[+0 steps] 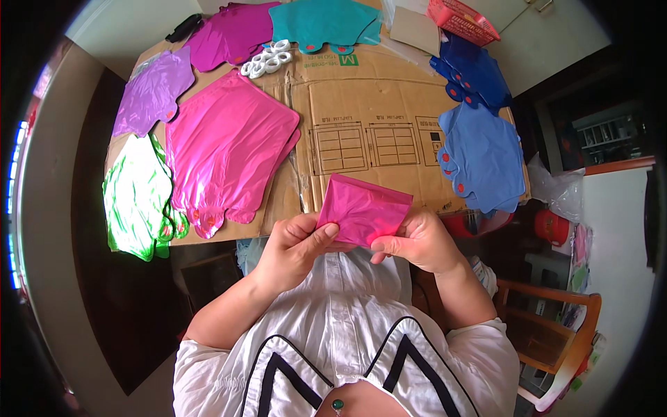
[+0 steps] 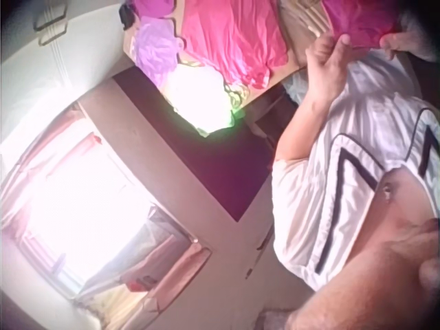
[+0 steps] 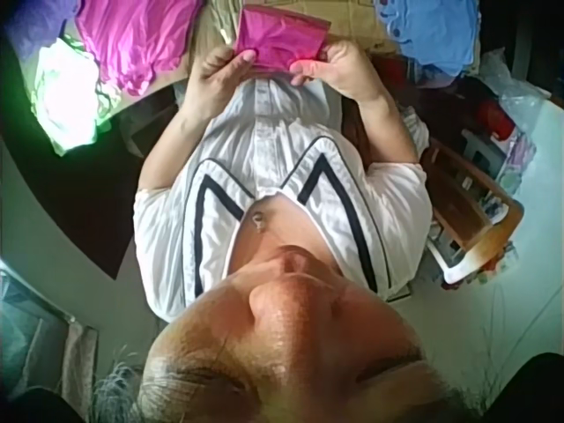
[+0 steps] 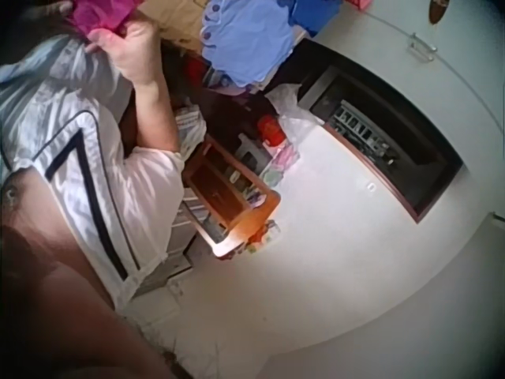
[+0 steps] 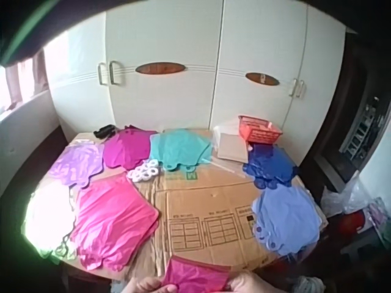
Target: Sorting, folding, and placing colored plastic sheets into individual plastic packaging sleeves.
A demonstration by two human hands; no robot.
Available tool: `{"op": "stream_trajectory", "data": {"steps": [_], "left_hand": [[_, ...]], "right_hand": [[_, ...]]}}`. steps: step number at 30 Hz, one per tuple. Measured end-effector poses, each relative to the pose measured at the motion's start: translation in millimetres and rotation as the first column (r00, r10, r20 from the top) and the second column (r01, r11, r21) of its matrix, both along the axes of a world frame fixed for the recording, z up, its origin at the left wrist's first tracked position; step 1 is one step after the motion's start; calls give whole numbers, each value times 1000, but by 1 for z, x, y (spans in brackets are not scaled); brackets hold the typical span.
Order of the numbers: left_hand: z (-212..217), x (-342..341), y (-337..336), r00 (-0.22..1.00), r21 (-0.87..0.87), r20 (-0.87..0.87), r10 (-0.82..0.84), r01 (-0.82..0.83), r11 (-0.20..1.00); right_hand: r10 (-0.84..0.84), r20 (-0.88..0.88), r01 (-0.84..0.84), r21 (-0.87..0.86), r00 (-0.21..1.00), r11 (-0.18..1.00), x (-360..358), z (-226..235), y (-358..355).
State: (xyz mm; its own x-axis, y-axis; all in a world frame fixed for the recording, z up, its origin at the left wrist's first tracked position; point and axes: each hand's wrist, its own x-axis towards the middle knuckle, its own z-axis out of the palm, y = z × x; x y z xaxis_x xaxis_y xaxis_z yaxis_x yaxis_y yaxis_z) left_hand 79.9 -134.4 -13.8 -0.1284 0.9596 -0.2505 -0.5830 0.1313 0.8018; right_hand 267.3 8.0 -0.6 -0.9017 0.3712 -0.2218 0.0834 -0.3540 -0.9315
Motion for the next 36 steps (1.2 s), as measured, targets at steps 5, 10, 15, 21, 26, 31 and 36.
{"op": "stream_trajectory", "data": {"steps": [5,10,15,21,26,31,36], "left_hand": [[2,0,7,986,56,-162,27,-18,998],[18,3,31,959,47,-282,-14,28,999],[28,0,86,991,-9,44,-125,126,992],[49,-69,246,343,71,-939,-37,298,952],[30,-117,388,28,81,-997,76,344,935],[16,-121,449,-202,-139,-978,-44,485,863],[24,-125,466,-151,-254,-967,-205,498,829]], "right_hand": [[-113,-68,119,94,991,988,-6,8,3],[-152,-25,154,137,988,979,-2,11,20],[-262,-19,239,475,965,847,6,34,56],[-494,-41,491,212,868,845,27,35,138],[-543,-55,541,215,838,813,49,43,170],[-552,-29,550,137,833,824,69,40,183],[-580,-14,579,87,815,811,78,39,189]]}}
